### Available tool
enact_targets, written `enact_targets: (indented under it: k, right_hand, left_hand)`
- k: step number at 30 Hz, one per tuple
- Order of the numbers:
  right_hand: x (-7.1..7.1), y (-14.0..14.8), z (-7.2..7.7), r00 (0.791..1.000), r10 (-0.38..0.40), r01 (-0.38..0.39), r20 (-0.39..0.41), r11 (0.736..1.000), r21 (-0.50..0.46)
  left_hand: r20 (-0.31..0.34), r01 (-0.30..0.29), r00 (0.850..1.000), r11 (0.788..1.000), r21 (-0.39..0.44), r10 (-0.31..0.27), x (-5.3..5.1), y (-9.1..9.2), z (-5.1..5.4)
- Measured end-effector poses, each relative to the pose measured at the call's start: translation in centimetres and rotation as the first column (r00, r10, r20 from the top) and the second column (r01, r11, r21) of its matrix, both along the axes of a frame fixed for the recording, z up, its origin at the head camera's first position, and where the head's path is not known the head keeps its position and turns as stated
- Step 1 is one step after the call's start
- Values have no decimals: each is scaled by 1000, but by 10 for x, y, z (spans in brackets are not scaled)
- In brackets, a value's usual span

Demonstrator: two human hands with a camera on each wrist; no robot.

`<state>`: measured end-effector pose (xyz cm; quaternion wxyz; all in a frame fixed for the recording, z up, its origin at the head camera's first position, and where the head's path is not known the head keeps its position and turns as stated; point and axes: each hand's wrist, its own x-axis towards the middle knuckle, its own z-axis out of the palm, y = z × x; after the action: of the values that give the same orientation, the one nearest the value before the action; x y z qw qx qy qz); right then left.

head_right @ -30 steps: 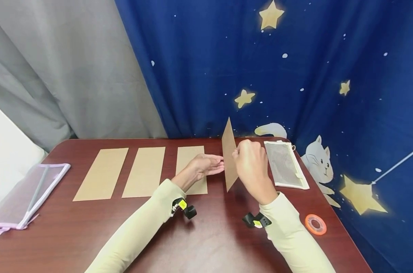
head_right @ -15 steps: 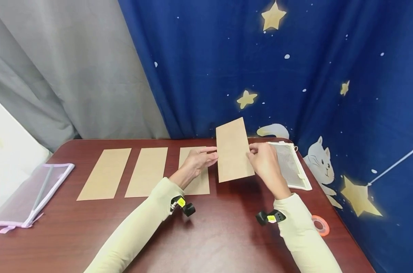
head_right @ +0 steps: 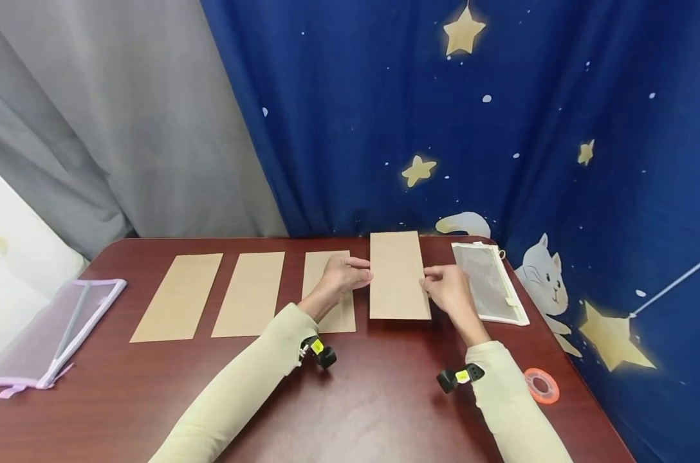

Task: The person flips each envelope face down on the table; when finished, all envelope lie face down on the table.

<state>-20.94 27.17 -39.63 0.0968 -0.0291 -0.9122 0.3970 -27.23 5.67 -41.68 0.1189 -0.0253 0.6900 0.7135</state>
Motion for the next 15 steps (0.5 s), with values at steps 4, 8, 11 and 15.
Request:
enact_targets:
  k: [4, 8, 11, 15]
  right_hand:
    - [-5, 5, -19, 999, -7, 7, 36, 1000, -7]
    - [-10, 7, -33, 997, -13, 13, 74, 1000, 2]
    - [-13, 8, -41, 996, -18, 17, 88, 1000, 5]
    - [-17, 10, -47, 996, -31, 28, 84, 999, 39]
  left_hand:
    - [-61, 1, 998, 984, -181, -12, 1, 6, -9]
    - [-141, -26, 990, 919, -394, -33, 0, 9, -17]
    - [-201, -64, 978, 851, -522, -49, -1, 12, -21]
    - [-253, -89, 964, 796, -598, -82, 1, 17, -24]
